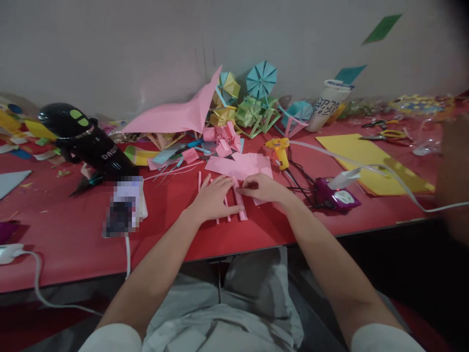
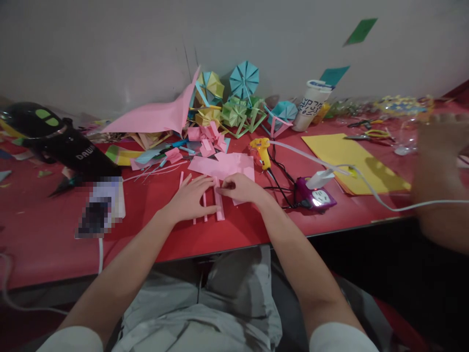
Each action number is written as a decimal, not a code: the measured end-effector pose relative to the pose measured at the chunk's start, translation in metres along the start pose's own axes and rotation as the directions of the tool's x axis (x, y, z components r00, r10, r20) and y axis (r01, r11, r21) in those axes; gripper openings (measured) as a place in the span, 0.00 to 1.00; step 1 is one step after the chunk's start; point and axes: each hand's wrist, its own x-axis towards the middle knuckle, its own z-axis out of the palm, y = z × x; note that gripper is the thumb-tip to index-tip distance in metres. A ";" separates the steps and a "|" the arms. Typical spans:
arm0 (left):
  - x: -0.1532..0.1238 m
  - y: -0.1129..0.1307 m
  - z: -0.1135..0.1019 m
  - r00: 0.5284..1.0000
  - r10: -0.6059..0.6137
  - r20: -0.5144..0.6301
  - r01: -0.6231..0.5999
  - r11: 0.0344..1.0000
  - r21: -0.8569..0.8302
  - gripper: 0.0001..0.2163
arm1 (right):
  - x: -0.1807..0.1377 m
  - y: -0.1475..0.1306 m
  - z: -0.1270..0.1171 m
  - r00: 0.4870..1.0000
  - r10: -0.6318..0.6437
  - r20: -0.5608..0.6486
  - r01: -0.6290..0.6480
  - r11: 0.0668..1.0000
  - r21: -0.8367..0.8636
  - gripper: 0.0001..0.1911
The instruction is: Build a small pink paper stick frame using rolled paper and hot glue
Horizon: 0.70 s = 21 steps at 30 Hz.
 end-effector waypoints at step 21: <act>0.001 0.001 0.001 1.000 0.015 -0.014 -0.015 1.000 -0.005 0.34 | 0.001 -0.013 -0.003 0.996 0.079 0.051 -0.079 0.997 0.005 0.05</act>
